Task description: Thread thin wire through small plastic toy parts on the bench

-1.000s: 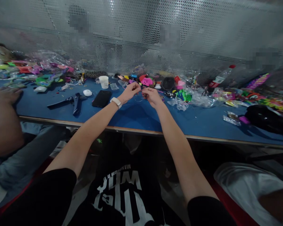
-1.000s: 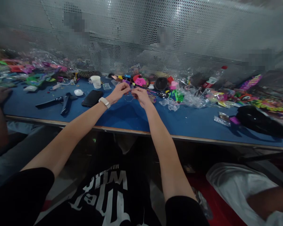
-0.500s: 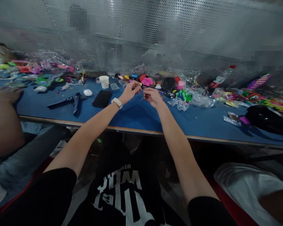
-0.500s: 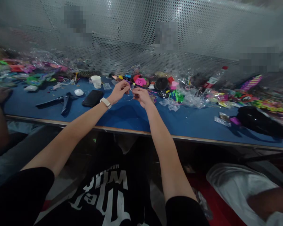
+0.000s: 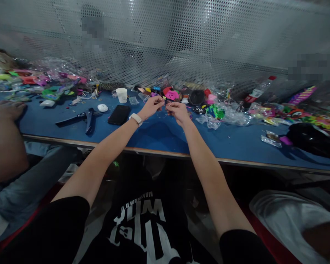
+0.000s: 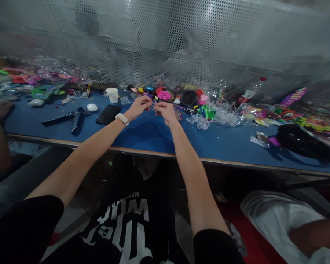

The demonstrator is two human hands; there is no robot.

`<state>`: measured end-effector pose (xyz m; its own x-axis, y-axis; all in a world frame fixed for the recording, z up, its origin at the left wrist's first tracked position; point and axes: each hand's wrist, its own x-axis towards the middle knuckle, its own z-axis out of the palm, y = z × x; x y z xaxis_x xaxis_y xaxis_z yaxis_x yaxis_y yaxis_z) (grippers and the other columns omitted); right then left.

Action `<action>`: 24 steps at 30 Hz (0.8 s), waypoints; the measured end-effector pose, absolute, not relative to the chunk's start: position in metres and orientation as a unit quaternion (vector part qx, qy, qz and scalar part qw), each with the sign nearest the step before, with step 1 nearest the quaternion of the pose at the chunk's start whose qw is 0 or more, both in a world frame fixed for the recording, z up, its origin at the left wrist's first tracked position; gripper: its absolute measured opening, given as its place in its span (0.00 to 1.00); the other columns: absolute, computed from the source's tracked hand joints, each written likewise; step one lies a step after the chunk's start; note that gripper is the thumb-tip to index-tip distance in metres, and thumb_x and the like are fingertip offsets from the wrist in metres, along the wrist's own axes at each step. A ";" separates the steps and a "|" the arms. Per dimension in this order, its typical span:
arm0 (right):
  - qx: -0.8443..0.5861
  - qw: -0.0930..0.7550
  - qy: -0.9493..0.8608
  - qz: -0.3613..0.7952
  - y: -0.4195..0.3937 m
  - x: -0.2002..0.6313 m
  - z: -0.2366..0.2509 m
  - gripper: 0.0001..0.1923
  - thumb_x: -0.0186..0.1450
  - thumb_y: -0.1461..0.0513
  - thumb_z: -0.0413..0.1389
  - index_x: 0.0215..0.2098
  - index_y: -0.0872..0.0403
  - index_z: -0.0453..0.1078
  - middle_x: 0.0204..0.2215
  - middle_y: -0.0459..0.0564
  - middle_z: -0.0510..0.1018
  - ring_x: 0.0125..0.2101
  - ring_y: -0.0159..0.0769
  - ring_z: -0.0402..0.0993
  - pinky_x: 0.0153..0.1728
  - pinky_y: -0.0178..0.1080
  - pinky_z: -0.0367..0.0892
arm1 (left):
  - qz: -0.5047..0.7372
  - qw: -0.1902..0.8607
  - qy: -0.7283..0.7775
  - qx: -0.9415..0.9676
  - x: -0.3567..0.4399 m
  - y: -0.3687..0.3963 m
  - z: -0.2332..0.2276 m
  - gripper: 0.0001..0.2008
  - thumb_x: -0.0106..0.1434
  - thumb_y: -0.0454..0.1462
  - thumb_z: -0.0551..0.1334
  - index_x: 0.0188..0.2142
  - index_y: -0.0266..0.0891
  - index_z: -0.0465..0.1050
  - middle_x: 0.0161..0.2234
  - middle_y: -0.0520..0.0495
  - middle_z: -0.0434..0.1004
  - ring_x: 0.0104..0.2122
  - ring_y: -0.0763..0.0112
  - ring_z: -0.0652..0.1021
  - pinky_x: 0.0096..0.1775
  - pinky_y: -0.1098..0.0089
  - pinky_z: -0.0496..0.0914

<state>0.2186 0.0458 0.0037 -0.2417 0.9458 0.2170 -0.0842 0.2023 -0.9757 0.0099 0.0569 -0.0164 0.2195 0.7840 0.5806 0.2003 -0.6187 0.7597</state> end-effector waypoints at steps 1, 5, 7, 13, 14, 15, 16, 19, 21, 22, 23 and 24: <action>-0.360 0.499 -0.595 0.518 0.047 0.219 0.003 0.16 0.54 0.58 0.83 0.30 0.51 0.82 0.28 0.46 0.85 0.29 0.32 0.77 0.31 0.36 0.75 | 0.522 0.285 0.337 0.730 0.010 0.057 -0.016 0.13 0.83 0.42 0.67 0.39 0.44 0.71 0.35 0.48 0.78 0.33 0.66 0.81 0.41 0.61 0.82; -0.354 0.501 -0.595 0.518 0.049 0.219 0.001 0.16 0.52 0.58 0.84 0.31 0.51 0.84 0.29 0.46 0.86 0.29 0.33 0.77 0.32 0.37 0.76 | 0.521 0.301 0.342 0.722 0.013 0.056 -0.017 0.12 0.83 0.43 0.66 0.41 0.44 0.70 0.34 0.49 0.77 0.34 0.65 0.82 0.41 0.60 0.83; -0.353 0.503 -0.600 0.512 0.050 0.219 -0.001 0.17 0.52 0.57 0.85 0.31 0.50 0.84 0.29 0.45 0.85 0.29 0.33 0.77 0.32 0.37 0.76 | 0.527 0.295 0.344 0.719 0.014 0.055 -0.017 0.13 0.83 0.44 0.67 0.41 0.44 0.70 0.34 0.49 0.76 0.33 0.65 0.82 0.42 0.60 0.82; -0.337 0.507 -0.640 0.468 0.054 0.219 -0.005 0.19 0.52 0.52 0.85 0.32 0.50 0.84 0.27 0.45 0.84 0.29 0.35 0.77 0.33 0.40 0.77 | 0.538 0.286 0.350 0.711 0.014 0.051 -0.014 0.14 0.81 0.48 0.71 0.42 0.45 0.73 0.32 0.49 0.76 0.33 0.65 0.80 0.41 0.59 0.82; -0.331 0.512 -0.646 0.459 0.055 0.219 -0.006 0.19 0.52 0.52 0.84 0.33 0.50 0.84 0.28 0.46 0.85 0.29 0.36 0.78 0.35 0.41 0.78 | 0.543 0.289 0.353 0.705 0.015 0.050 -0.013 0.14 0.81 0.48 0.71 0.43 0.45 0.73 0.33 0.49 0.76 0.33 0.64 0.80 0.42 0.58 0.82; -0.324 0.518 -0.652 0.449 0.056 0.219 -0.007 0.19 0.52 0.52 0.84 0.34 0.50 0.85 0.29 0.47 0.86 0.31 0.37 0.79 0.37 0.43 0.80 | 0.549 0.293 0.355 0.697 0.016 0.049 -0.012 0.13 0.81 0.48 0.72 0.44 0.45 0.74 0.33 0.48 0.76 0.34 0.64 0.81 0.42 0.58 0.82; -0.320 0.523 -0.657 0.439 0.056 0.219 -0.008 0.20 0.52 0.51 0.84 0.34 0.49 0.85 0.31 0.48 0.88 0.32 0.39 0.81 0.39 0.44 0.81 | 0.557 0.297 0.358 0.688 0.017 0.047 -0.012 0.13 0.80 0.48 0.73 0.47 0.45 0.74 0.33 0.48 0.77 0.35 0.63 0.82 0.43 0.57 0.83; -0.315 0.524 -0.671 0.419 0.058 0.220 -0.009 0.22 0.53 0.49 0.83 0.37 0.49 0.84 0.36 0.50 0.90 0.37 0.43 0.84 0.46 0.49 0.84 | 0.579 0.310 0.362 0.661 0.021 0.043 -0.011 0.18 0.78 0.50 0.75 0.55 0.45 0.74 0.33 0.49 0.78 0.37 0.59 0.84 0.46 0.53 0.85; -0.310 0.521 -0.675 0.420 0.059 0.220 -0.010 0.23 0.52 0.48 0.83 0.38 0.49 0.84 0.36 0.50 0.90 0.38 0.44 0.85 0.47 0.50 0.85 | 0.585 0.314 0.364 0.653 0.022 0.043 -0.011 0.19 0.78 0.50 0.76 0.56 0.45 0.74 0.32 0.49 0.78 0.37 0.59 0.85 0.46 0.53 0.86; -0.307 0.521 -0.675 0.422 0.059 0.219 -0.010 0.24 0.52 0.49 0.83 0.39 0.49 0.83 0.36 0.50 0.89 0.38 0.44 0.85 0.47 0.50 0.84 | 0.585 0.314 0.365 0.653 0.022 0.043 -0.012 0.19 0.78 0.50 0.76 0.55 0.45 0.74 0.32 0.50 0.78 0.36 0.60 0.85 0.46 0.53 0.86; -0.305 0.523 -0.673 0.425 0.059 0.219 -0.010 0.25 0.51 0.49 0.83 0.40 0.49 0.83 0.35 0.50 0.89 0.38 0.44 0.85 0.47 0.50 0.84 | 0.583 0.311 0.367 0.655 0.022 0.044 -0.012 0.18 0.79 0.50 0.75 0.54 0.45 0.74 0.32 0.50 0.78 0.35 0.60 0.85 0.45 0.53 0.86; -0.304 0.525 -0.670 0.428 0.059 0.218 -0.010 0.25 0.51 0.50 0.83 0.41 0.49 0.83 0.35 0.49 0.88 0.38 0.43 0.85 0.46 0.49 0.84 | 0.581 0.306 0.367 0.659 0.022 0.045 -0.013 0.17 0.79 0.50 0.75 0.53 0.45 0.74 0.32 0.50 0.78 0.35 0.61 0.85 0.45 0.54 0.86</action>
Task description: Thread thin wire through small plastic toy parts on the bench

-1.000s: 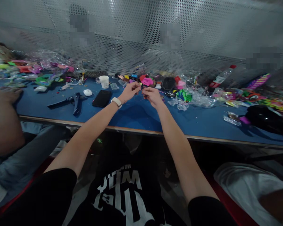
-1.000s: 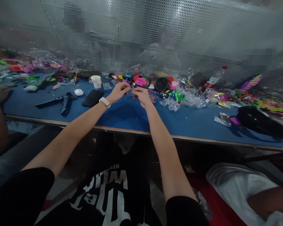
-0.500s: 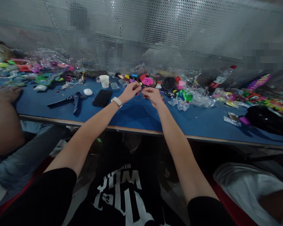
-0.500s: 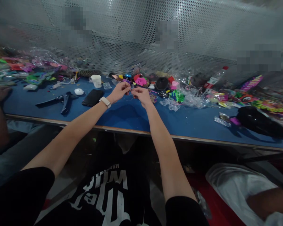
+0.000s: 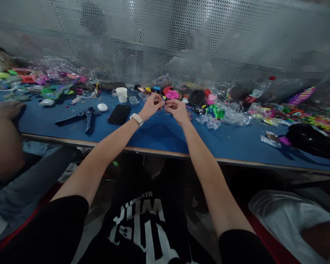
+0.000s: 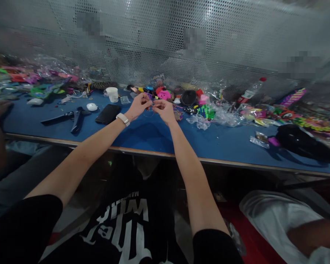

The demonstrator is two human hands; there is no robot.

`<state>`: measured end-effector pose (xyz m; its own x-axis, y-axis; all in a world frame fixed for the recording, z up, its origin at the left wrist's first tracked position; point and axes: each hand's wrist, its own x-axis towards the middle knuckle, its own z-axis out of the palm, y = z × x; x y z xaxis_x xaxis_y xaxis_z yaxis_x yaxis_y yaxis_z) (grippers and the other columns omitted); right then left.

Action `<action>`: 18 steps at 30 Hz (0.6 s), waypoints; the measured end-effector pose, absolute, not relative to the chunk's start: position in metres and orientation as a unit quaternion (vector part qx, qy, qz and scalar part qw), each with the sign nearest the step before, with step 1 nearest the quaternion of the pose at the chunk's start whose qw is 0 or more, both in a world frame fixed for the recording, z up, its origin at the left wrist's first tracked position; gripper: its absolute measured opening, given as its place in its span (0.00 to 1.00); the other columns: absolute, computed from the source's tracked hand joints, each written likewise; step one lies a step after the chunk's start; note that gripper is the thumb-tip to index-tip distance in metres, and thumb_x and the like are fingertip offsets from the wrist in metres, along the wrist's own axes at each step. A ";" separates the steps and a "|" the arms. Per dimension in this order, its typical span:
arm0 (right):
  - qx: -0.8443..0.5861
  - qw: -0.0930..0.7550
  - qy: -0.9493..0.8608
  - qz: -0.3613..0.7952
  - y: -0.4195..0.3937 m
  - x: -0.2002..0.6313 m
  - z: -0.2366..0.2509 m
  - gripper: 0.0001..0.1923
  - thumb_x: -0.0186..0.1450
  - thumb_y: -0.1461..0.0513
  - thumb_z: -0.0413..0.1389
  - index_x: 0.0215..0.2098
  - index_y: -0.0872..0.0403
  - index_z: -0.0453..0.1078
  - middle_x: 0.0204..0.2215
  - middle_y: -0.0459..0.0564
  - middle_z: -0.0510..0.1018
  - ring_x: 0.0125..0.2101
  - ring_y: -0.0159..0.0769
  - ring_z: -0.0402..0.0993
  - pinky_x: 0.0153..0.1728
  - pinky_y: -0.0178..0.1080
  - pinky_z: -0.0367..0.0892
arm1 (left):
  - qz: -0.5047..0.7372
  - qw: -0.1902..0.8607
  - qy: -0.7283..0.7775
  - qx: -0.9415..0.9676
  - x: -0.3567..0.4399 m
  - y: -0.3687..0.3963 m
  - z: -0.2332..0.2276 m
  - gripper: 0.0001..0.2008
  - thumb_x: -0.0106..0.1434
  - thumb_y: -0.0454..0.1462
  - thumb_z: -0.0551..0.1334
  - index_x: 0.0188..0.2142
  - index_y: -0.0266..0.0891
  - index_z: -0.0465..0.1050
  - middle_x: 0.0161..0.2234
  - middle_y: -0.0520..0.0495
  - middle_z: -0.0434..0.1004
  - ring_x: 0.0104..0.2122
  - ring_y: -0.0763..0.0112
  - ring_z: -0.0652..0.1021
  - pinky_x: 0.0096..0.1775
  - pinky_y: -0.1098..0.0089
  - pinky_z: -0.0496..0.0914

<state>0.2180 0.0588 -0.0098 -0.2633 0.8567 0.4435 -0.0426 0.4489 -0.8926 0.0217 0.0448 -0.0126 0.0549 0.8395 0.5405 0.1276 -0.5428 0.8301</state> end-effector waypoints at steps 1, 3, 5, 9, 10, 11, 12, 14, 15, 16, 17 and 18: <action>-0.305 0.528 -0.665 0.431 0.058 0.217 -0.009 0.25 0.51 0.51 0.83 0.41 0.49 0.82 0.34 0.48 0.88 0.37 0.43 0.85 0.46 0.48 0.84 | 0.578 0.299 0.366 0.665 0.021 0.045 -0.013 0.16 0.79 0.50 0.75 0.53 0.45 0.75 0.33 0.49 0.78 0.35 0.61 0.85 0.46 0.53 0.86; -0.318 0.535 -0.649 0.438 0.056 0.216 -0.006 0.25 0.52 0.52 0.83 0.42 0.48 0.81 0.32 0.46 0.86 0.36 0.41 0.83 0.45 0.46 0.83 | 0.571 0.274 0.360 0.686 0.019 0.044 -0.011 0.15 0.80 0.49 0.74 0.54 0.45 0.76 0.36 0.47 0.80 0.38 0.59 0.87 0.48 0.52 0.87; -0.342 0.541 -0.628 0.443 0.053 0.216 -0.002 0.24 0.54 0.52 0.83 0.42 0.47 0.81 0.31 0.44 0.85 0.34 0.39 0.81 0.43 0.45 0.82 | 0.561 0.236 0.357 0.709 0.017 0.041 -0.009 0.13 0.81 0.48 0.72 0.55 0.45 0.77 0.41 0.43 0.84 0.42 0.58 0.89 0.51 0.52 0.87; -0.378 0.544 -0.601 0.448 0.048 0.217 0.006 0.24 0.57 0.52 0.84 0.42 0.47 0.80 0.32 0.43 0.83 0.35 0.37 0.81 0.42 0.42 0.81 | 0.531 0.157 0.371 0.745 0.016 0.034 -0.005 0.09 0.80 0.45 0.70 0.53 0.45 0.80 0.45 0.42 0.87 0.45 0.56 0.89 0.53 0.54 0.85; -0.380 0.543 -0.599 0.449 0.046 0.217 0.007 0.24 0.57 0.52 0.84 0.42 0.47 0.80 0.32 0.43 0.82 0.35 0.38 0.82 0.42 0.42 0.81 | 0.525 0.146 0.375 0.750 0.016 0.033 -0.005 0.08 0.80 0.44 0.70 0.51 0.44 0.80 0.44 0.42 0.87 0.44 0.56 0.89 0.52 0.55 0.84; -0.379 0.542 -0.599 0.451 0.045 0.217 0.008 0.24 0.57 0.51 0.85 0.42 0.48 0.80 0.32 0.43 0.82 0.36 0.38 0.82 0.43 0.42 0.81 | 0.522 0.139 0.379 0.751 0.016 0.032 -0.005 0.06 0.79 0.43 0.70 0.50 0.44 0.81 0.42 0.43 0.88 0.43 0.57 0.89 0.52 0.55 0.84; -0.377 0.540 -0.600 0.454 0.044 0.217 0.009 0.25 0.57 0.51 0.85 0.42 0.48 0.80 0.31 0.43 0.82 0.36 0.38 0.82 0.43 0.42 0.82 | 0.521 0.136 0.383 0.750 0.016 0.031 -0.005 0.05 0.79 0.42 0.70 0.49 0.44 0.81 0.42 0.44 0.88 0.41 0.57 0.89 0.51 0.56 0.84; -0.370 0.533 -0.605 0.461 0.042 0.216 0.010 0.27 0.56 0.48 0.86 0.42 0.47 0.80 0.31 0.43 0.81 0.36 0.37 0.80 0.43 0.41 0.82 | 0.522 0.132 0.389 0.748 0.017 0.030 -0.005 0.04 0.79 0.41 0.70 0.48 0.44 0.82 0.42 0.44 0.88 0.40 0.58 0.88 0.51 0.57 0.83; -0.367 0.529 -0.608 0.464 0.041 0.216 0.010 0.29 0.55 0.47 0.87 0.42 0.47 0.80 0.31 0.43 0.81 0.36 0.37 0.80 0.42 0.41 0.82 | 0.521 0.129 0.391 0.747 0.017 0.029 -0.005 0.04 0.79 0.41 0.70 0.48 0.44 0.82 0.42 0.44 0.88 0.41 0.58 0.88 0.52 0.57 0.83; -0.364 0.526 -0.611 0.467 0.040 0.215 0.009 0.30 0.54 0.45 0.87 0.42 0.47 0.80 0.32 0.43 0.82 0.36 0.37 0.79 0.42 0.41 0.81 | 0.520 0.124 0.392 0.749 0.017 0.029 -0.005 0.04 0.79 0.41 0.70 0.48 0.44 0.83 0.42 0.44 0.89 0.42 0.57 0.88 0.53 0.56 0.83; -0.361 0.523 -0.615 0.467 0.040 0.214 0.009 0.32 0.53 0.44 0.87 0.42 0.47 0.79 0.32 0.43 0.82 0.36 0.37 0.79 0.42 0.41 0.81 | 0.516 0.118 0.392 0.752 0.017 0.029 -0.004 0.04 0.80 0.41 0.70 0.48 0.44 0.83 0.43 0.43 0.89 0.43 0.56 0.88 0.55 0.55 0.82; -0.359 0.521 -0.618 0.467 0.040 0.214 0.008 0.33 0.53 0.42 0.87 0.43 0.47 0.79 0.33 0.44 0.82 0.36 0.38 0.79 0.42 0.41 0.80 | 0.512 0.110 0.393 0.756 0.017 0.029 -0.004 0.04 0.80 0.40 0.70 0.48 0.44 0.84 0.44 0.42 0.89 0.46 0.55 0.88 0.57 0.55 0.82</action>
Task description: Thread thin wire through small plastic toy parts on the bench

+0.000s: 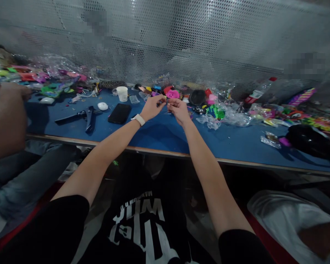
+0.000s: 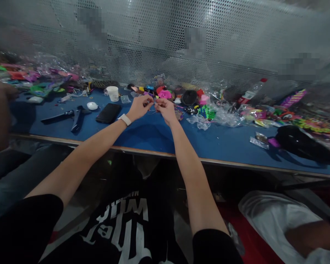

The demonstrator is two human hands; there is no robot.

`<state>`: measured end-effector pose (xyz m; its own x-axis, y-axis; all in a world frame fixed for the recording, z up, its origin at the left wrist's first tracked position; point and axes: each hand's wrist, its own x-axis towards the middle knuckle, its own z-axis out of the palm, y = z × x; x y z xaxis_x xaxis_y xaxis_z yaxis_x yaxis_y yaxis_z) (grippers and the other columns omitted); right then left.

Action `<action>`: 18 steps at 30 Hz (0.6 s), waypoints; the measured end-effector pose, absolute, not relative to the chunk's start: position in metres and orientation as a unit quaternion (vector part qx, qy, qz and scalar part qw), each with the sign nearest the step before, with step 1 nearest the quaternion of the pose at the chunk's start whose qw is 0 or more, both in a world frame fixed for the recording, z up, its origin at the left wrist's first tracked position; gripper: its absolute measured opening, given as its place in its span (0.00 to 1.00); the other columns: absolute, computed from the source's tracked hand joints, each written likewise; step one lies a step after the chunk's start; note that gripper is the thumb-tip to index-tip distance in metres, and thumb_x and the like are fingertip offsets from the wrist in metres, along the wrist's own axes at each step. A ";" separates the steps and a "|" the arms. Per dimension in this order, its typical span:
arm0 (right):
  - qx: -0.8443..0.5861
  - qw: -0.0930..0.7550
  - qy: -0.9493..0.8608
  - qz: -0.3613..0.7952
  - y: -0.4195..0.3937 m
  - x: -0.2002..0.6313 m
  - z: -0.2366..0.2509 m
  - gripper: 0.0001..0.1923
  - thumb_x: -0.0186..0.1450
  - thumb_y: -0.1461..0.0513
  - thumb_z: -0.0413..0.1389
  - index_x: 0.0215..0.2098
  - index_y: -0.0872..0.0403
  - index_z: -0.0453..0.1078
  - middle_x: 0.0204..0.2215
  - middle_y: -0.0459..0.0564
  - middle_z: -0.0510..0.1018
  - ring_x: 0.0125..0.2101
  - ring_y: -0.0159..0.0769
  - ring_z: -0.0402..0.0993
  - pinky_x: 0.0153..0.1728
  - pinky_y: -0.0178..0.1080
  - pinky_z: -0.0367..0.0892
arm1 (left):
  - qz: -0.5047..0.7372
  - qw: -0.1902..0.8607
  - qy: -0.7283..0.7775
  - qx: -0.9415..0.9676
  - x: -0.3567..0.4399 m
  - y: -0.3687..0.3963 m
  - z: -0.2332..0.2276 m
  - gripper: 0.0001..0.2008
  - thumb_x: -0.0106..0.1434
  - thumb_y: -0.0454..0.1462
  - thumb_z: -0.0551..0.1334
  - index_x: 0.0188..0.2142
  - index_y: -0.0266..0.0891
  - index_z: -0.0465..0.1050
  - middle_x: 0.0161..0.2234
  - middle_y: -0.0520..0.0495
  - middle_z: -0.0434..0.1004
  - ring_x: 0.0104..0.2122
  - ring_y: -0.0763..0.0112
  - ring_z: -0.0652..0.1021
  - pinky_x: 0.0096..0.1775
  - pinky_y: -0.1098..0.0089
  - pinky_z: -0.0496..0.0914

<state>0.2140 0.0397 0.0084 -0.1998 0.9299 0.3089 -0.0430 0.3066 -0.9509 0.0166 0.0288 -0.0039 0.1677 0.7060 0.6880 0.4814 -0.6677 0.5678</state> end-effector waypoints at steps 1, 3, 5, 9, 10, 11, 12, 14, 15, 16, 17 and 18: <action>-0.356 0.520 -0.621 0.466 0.040 0.214 0.008 0.34 0.53 0.41 0.87 0.44 0.47 0.79 0.34 0.44 0.82 0.37 0.38 0.79 0.42 0.42 0.80 | 0.506 0.100 0.393 0.761 0.016 0.029 -0.004 0.04 0.80 0.40 0.70 0.48 0.44 0.84 0.45 0.41 0.90 0.48 0.53 0.88 0.59 0.54 0.81; -0.350 0.519 -0.628 0.462 0.041 0.213 0.006 0.35 0.53 0.40 0.87 0.45 0.46 0.79 0.34 0.45 0.82 0.38 0.39 0.79 0.42 0.42 0.80 | 0.495 0.078 0.396 0.770 0.015 0.029 -0.003 0.06 0.80 0.39 0.70 0.52 0.44 0.85 0.49 0.39 0.90 0.53 0.51 0.88 0.63 0.53 0.80; -0.341 0.522 -0.633 0.459 0.043 0.214 0.004 0.35 0.53 0.39 0.86 0.45 0.46 0.79 0.35 0.45 0.82 0.39 0.41 0.79 0.42 0.43 0.79 | 0.484 0.060 0.400 0.776 0.014 0.029 -0.003 0.09 0.80 0.38 0.69 0.57 0.44 0.86 0.52 0.38 0.90 0.57 0.50 0.87 0.65 0.52 0.79; -0.338 0.529 -0.641 0.442 0.045 0.215 0.004 0.39 0.50 0.36 0.86 0.46 0.45 0.78 0.36 0.46 0.82 0.42 0.43 0.79 0.45 0.44 0.78 | 0.469 0.045 0.403 0.784 0.014 0.027 -0.001 0.14 0.83 0.39 0.66 0.61 0.46 0.88 0.55 0.38 0.90 0.59 0.49 0.87 0.66 0.50 0.80; -0.340 0.530 -0.642 0.437 0.044 0.216 0.005 0.40 0.49 0.36 0.86 0.46 0.45 0.77 0.36 0.47 0.82 0.42 0.44 0.79 0.45 0.45 0.78 | 0.472 0.042 0.401 0.784 0.014 0.025 -0.001 0.14 0.83 0.39 0.65 0.61 0.46 0.88 0.56 0.37 0.90 0.59 0.50 0.87 0.66 0.50 0.80; -0.341 0.532 -0.642 0.434 0.044 0.216 0.006 0.40 0.48 0.35 0.86 0.46 0.45 0.77 0.36 0.47 0.82 0.42 0.44 0.79 0.45 0.45 0.78 | 0.479 0.037 0.398 0.781 0.015 0.024 0.001 0.14 0.84 0.40 0.65 0.61 0.45 0.89 0.57 0.37 0.89 0.60 0.50 0.87 0.66 0.50 0.80; -0.340 0.534 -0.642 0.433 0.043 0.216 0.007 0.41 0.47 0.35 0.86 0.45 0.45 0.77 0.37 0.47 0.82 0.42 0.44 0.79 0.45 0.45 0.78 | 0.487 0.032 0.396 0.777 0.016 0.022 0.002 0.14 0.84 0.40 0.65 0.61 0.45 0.89 0.59 0.36 0.89 0.61 0.50 0.86 0.66 0.50 0.80; -0.338 0.538 -0.640 0.432 0.041 0.215 0.009 0.40 0.48 0.35 0.86 0.45 0.45 0.77 0.37 0.48 0.83 0.42 0.44 0.79 0.45 0.46 0.78 | 0.501 0.025 0.396 0.769 0.017 0.019 0.004 0.14 0.84 0.40 0.65 0.60 0.46 0.89 0.63 0.36 0.86 0.63 0.50 0.86 0.65 0.52 0.81; -0.339 0.540 -0.639 0.431 0.040 0.215 0.009 0.40 0.48 0.35 0.85 0.44 0.45 0.77 0.37 0.49 0.83 0.42 0.44 0.80 0.45 0.46 0.79 | 0.504 0.023 0.397 0.766 0.018 0.017 0.005 0.14 0.84 0.40 0.65 0.60 0.47 0.89 0.65 0.36 0.85 0.64 0.50 0.86 0.65 0.53 0.82; -0.342 0.541 -0.639 0.428 0.039 0.214 0.010 0.39 0.49 0.35 0.85 0.44 0.45 0.77 0.38 0.49 0.84 0.41 0.44 0.80 0.46 0.47 0.79 | 0.505 0.022 0.398 0.765 0.018 0.016 0.006 0.14 0.84 0.40 0.65 0.61 0.47 0.89 0.66 0.36 0.85 0.64 0.51 0.85 0.64 0.54 0.82; -0.345 0.541 -0.639 0.424 0.038 0.213 0.010 0.38 0.50 0.34 0.85 0.43 0.45 0.78 0.38 0.49 0.84 0.41 0.44 0.80 0.46 0.47 0.80 | 0.505 0.022 0.398 0.766 0.018 0.015 0.007 0.14 0.84 0.41 0.65 0.61 0.47 0.89 0.67 0.36 0.84 0.64 0.51 0.85 0.63 0.55 0.83; -0.348 0.542 -0.639 0.420 0.037 0.213 0.010 0.37 0.50 0.34 0.84 0.43 0.45 0.78 0.38 0.50 0.84 0.42 0.44 0.81 0.46 0.47 0.80 | 0.505 0.022 0.397 0.767 0.018 0.015 0.007 0.14 0.84 0.41 0.65 0.62 0.48 0.88 0.68 0.36 0.83 0.65 0.51 0.85 0.62 0.55 0.84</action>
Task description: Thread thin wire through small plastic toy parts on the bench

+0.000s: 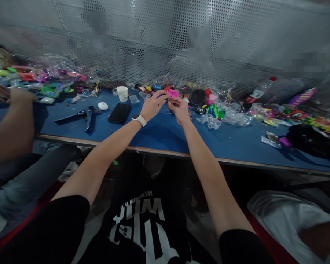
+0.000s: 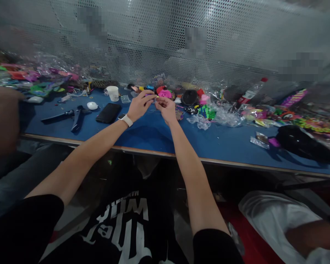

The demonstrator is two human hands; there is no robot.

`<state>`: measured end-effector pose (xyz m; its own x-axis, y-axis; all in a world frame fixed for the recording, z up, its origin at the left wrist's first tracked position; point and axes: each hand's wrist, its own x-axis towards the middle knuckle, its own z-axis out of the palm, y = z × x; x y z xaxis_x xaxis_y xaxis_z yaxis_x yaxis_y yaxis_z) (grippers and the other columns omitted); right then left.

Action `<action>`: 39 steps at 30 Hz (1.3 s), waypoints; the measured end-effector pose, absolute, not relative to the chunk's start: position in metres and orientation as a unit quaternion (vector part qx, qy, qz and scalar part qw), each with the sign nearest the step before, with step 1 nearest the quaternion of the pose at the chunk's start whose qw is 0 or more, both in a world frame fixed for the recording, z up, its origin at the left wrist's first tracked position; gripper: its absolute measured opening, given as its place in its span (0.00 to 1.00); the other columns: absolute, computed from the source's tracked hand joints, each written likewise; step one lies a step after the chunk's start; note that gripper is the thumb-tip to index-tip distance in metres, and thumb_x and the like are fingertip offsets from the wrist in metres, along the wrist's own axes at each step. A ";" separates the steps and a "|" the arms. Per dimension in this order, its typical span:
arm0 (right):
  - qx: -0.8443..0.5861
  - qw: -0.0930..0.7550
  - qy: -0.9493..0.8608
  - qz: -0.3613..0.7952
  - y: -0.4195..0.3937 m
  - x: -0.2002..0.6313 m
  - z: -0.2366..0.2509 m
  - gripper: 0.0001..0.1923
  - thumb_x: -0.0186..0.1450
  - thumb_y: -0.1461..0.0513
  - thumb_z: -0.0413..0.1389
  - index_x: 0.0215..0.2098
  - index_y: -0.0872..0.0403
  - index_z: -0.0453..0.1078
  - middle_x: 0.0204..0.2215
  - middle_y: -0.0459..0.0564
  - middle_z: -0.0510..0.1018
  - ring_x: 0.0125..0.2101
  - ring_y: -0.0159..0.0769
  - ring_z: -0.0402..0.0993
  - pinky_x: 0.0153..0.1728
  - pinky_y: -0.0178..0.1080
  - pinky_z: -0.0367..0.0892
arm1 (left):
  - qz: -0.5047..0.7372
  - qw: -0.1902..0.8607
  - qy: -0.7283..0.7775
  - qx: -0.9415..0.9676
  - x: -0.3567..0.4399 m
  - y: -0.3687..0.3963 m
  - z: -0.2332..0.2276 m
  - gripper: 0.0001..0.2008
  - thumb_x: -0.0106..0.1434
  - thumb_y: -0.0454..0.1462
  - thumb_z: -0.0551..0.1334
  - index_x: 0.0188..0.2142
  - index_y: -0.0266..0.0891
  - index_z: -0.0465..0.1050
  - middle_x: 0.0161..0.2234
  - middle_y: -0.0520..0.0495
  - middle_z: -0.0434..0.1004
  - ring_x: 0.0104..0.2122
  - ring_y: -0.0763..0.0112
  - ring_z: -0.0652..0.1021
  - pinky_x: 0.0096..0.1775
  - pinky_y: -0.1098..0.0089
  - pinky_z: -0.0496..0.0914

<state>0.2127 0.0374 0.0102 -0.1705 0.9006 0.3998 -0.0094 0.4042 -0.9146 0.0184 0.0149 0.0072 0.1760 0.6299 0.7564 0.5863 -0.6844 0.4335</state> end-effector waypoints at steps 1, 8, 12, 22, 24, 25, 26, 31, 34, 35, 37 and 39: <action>-0.351 0.542 -0.640 0.417 0.037 0.212 0.010 0.37 0.51 0.35 0.84 0.43 0.45 0.78 0.38 0.50 0.85 0.42 0.44 0.81 0.46 0.47 0.81 | 0.504 0.020 0.395 0.768 0.018 0.015 0.007 0.14 0.84 0.40 0.65 0.62 0.47 0.88 0.69 0.36 0.83 0.65 0.51 0.85 0.61 0.56 0.84; -0.340 0.543 -0.645 0.416 0.039 0.215 0.009 0.36 0.55 0.38 0.85 0.50 0.43 0.79 0.43 0.52 0.87 0.50 0.49 0.85 0.48 0.48 0.84 | 0.479 0.005 0.392 0.785 0.017 0.026 -0.001 0.17 0.84 0.35 0.63 0.64 0.45 0.88 0.72 0.35 0.83 0.66 0.50 0.85 0.62 0.54 0.84; -0.329 0.545 -0.656 0.404 0.039 0.219 0.010 0.37 0.53 0.39 0.86 0.49 0.43 0.79 0.43 0.52 0.87 0.52 0.51 0.85 0.50 0.50 0.85 | 0.485 0.014 0.386 0.785 0.016 0.029 0.000 0.16 0.84 0.34 0.62 0.59 0.43 0.90 0.65 0.36 0.88 0.64 0.53 0.86 0.68 0.52 0.81; -0.333 0.542 -0.676 0.372 0.025 0.222 0.018 0.28 0.58 0.47 0.86 0.46 0.44 0.80 0.46 0.53 0.87 0.58 0.56 0.85 0.55 0.54 0.86 | 0.507 0.073 0.382 0.770 0.013 0.032 0.004 0.08 0.81 0.39 0.70 0.50 0.44 0.91 0.54 0.39 0.90 0.56 0.54 0.88 0.61 0.53 0.83; -0.334 0.543 -0.674 0.374 0.025 0.222 0.018 0.27 0.59 0.48 0.86 0.47 0.44 0.80 0.48 0.54 0.87 0.59 0.56 0.85 0.56 0.55 0.87 | 0.510 0.075 0.380 0.768 0.013 0.033 0.003 0.07 0.80 0.37 0.70 0.49 0.43 0.91 0.55 0.39 0.90 0.57 0.54 0.88 0.62 0.53 0.82; -0.338 0.542 -0.673 0.373 0.024 0.222 0.019 0.27 0.59 0.48 0.86 0.47 0.44 0.80 0.48 0.54 0.88 0.59 0.56 0.85 0.56 0.55 0.87 | 0.510 0.078 0.380 0.768 0.013 0.033 0.003 0.08 0.80 0.36 0.70 0.48 0.43 0.91 0.55 0.39 0.91 0.56 0.54 0.88 0.63 0.53 0.82; -0.342 0.541 -0.673 0.371 0.024 0.222 0.019 0.27 0.59 0.48 0.86 0.47 0.44 0.80 0.49 0.54 0.88 0.59 0.56 0.85 0.56 0.55 0.87 | 0.509 0.082 0.380 0.768 0.013 0.032 0.004 0.08 0.79 0.35 0.69 0.48 0.43 0.91 0.54 0.39 0.91 0.56 0.54 0.88 0.64 0.53 0.81; -0.347 0.551 -0.680 0.336 0.024 0.222 0.019 0.24 0.62 0.48 0.85 0.46 0.44 0.81 0.47 0.53 0.88 0.59 0.56 0.86 0.60 0.56 0.87 | 0.514 0.125 0.391 0.753 0.014 0.029 0.007 0.06 0.78 0.35 0.71 0.46 0.43 0.91 0.49 0.41 0.93 0.53 0.55 0.89 0.64 0.52 0.80; -0.341 0.561 -0.685 0.316 0.027 0.224 0.017 0.21 0.63 0.51 0.84 0.44 0.45 0.81 0.45 0.53 0.88 0.57 0.55 0.87 0.61 0.57 0.86 | 0.522 0.168 0.378 0.746 0.016 0.032 0.003 0.07 0.78 0.36 0.70 0.47 0.42 0.90 0.46 0.42 0.93 0.50 0.57 0.89 0.60 0.54 0.82; -0.340 0.561 -0.689 0.308 0.029 0.225 0.016 0.20 0.63 0.51 0.83 0.43 0.45 0.81 0.44 0.53 0.88 0.56 0.55 0.87 0.61 0.58 0.86 | 0.525 0.186 0.370 0.744 0.017 0.034 0.001 0.07 0.79 0.37 0.70 0.48 0.41 0.90 0.44 0.42 0.93 0.49 0.58 0.89 0.58 0.55 0.82; -0.337 0.556 -0.702 0.291 0.034 0.227 0.012 0.18 0.65 0.50 0.81 0.43 0.46 0.81 0.44 0.54 0.88 0.55 0.55 0.87 0.61 0.59 0.86 | 0.530 0.217 0.357 0.738 0.019 0.038 -0.004 0.07 0.80 0.37 0.69 0.49 0.40 0.89 0.42 0.41 0.92 0.46 0.60 0.89 0.55 0.58 0.83; -0.331 0.550 -0.717 0.271 0.041 0.228 0.008 0.19 0.67 0.46 0.79 0.44 0.46 0.81 0.44 0.54 0.88 0.54 0.56 0.88 0.61 0.61 0.86 | 0.533 0.227 0.352 0.735 0.020 0.041 -0.007 0.08 0.80 0.37 0.68 0.50 0.39 0.89 0.42 0.40 0.92 0.45 0.61 0.89 0.54 0.58 0.83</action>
<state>0.2280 0.0412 0.0083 -0.1759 0.7729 0.6096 0.1774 0.6340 -0.7527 0.0195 0.0407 -0.0074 0.1844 0.7593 0.6240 0.2765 -0.6494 0.7085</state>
